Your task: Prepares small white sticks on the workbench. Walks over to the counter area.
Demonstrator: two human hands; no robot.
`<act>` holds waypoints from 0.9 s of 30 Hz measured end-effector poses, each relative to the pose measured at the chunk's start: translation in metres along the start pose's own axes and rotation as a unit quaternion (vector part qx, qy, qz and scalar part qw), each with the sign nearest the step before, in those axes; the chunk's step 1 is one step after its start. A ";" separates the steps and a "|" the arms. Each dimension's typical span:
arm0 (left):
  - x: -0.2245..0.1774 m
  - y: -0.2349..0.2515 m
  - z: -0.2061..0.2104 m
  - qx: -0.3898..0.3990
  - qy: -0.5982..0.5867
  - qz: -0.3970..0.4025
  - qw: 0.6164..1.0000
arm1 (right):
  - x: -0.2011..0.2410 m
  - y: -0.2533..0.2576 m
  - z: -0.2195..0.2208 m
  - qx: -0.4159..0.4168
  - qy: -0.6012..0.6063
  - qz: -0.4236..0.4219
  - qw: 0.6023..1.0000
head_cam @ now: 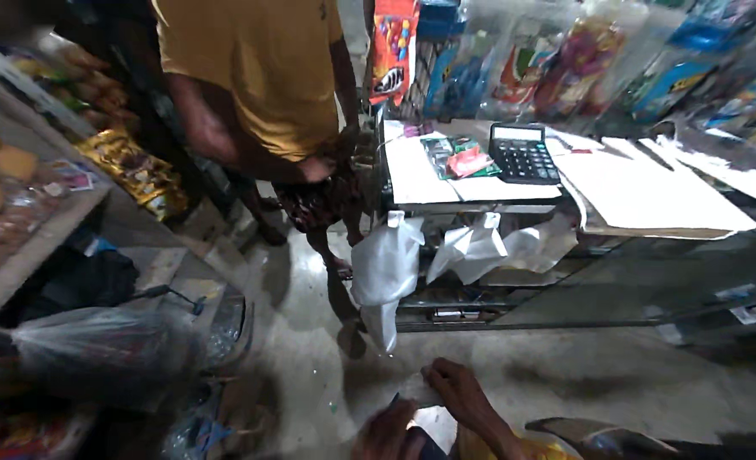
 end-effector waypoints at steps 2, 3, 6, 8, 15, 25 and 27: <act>0.012 0.034 -0.013 -0.003 0.059 -0.001 0.998 | 0.029 0.020 -0.011 0.045 -0.001 -0.047 0.998; 0.019 0.050 -0.011 0.027 0.064 -0.011 0.997 | 0.046 0.027 -0.012 0.074 -0.003 -0.072 0.995; 0.019 0.091 -0.002 0.142 -0.007 -0.097 0.985 | 0.097 0.043 -0.015 0.145 -0.064 -0.145 0.977; 0.021 0.117 -0.003 0.130 -0.085 -0.130 0.979 | 0.117 0.057 -0.030 0.149 -0.084 -0.233 0.957; 0.059 0.173 -0.057 -0.141 -0.254 -0.115 0.950 | 0.194 0.108 -0.203 -0.184 -0.304 -0.399 0.845; 0.107 0.308 -0.129 -0.176 -0.279 0.036 0.943 | 0.182 0.162 -0.262 -0.328 -0.366 -0.366 0.790; 0.115 0.332 -0.138 -0.167 -0.287 0.033 0.943 | 0.187 0.127 -0.274 -0.408 -0.287 -0.370 0.784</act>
Point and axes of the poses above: each hand's wrist, its own y-axis towards the middle knuckle, its own z-axis out of the palm, x = y × z, the point moved 8 cm from there along y, towards the middle knuckle, and after that the axes turned 4 degrees about -z, right-handed, at the moved point
